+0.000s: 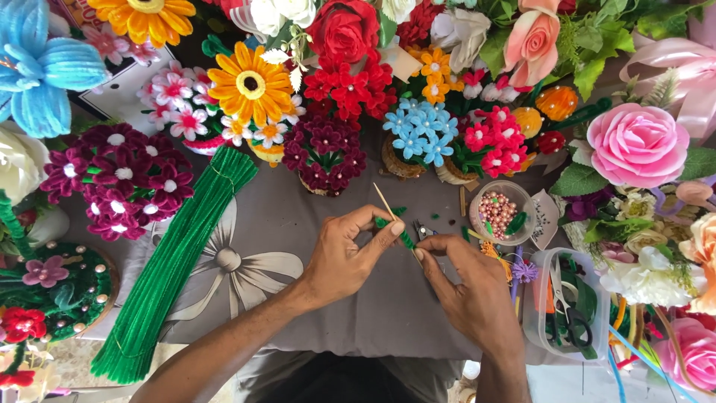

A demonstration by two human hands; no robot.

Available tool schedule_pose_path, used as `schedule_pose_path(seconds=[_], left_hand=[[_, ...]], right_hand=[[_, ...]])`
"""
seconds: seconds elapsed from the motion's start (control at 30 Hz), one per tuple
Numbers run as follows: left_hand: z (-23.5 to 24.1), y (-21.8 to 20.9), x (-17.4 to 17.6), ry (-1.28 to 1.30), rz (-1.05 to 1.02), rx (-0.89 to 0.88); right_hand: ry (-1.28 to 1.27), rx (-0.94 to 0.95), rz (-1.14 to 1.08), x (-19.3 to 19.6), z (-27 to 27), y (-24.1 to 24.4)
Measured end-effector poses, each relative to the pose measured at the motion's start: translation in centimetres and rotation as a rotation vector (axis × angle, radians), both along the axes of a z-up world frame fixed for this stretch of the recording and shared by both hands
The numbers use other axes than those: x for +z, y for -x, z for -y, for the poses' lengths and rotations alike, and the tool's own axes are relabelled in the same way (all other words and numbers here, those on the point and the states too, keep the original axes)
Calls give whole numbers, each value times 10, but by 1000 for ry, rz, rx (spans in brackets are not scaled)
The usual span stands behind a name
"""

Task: Creating decorative leaf shapes by twisting and cutting green pipe cleaners using pliers on a table filled with artificial flowers.

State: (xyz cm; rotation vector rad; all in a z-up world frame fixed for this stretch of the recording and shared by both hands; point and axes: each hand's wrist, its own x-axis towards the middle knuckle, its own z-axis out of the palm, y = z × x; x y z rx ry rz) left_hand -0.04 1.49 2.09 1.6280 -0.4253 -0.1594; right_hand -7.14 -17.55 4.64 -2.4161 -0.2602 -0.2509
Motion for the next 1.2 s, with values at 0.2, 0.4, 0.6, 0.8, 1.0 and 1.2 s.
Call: schedule_pose_path(seconds=[0.2,0.4,0.6,0.8,1.0,1.2], left_hand=[[2,1,-3,-5,11,13],[3,1,-6,-13,11,15],[1,0,7,70,-82,-15],[5,-3,1,187,-193,-85],[5,-7,-3,192,-238,-190],[5,-8,5,167,-249,-263]], right_hand=[[-30,8,-17,4,-2,1],[-29,-24,-24,1,-5,2],[-462,-245,-271,-2,-14,5],[-627,-273,-194,-14,-13,8],[-511,-165,-120,-21,-11,10],[-409,-75,-118,-16,1,14]])
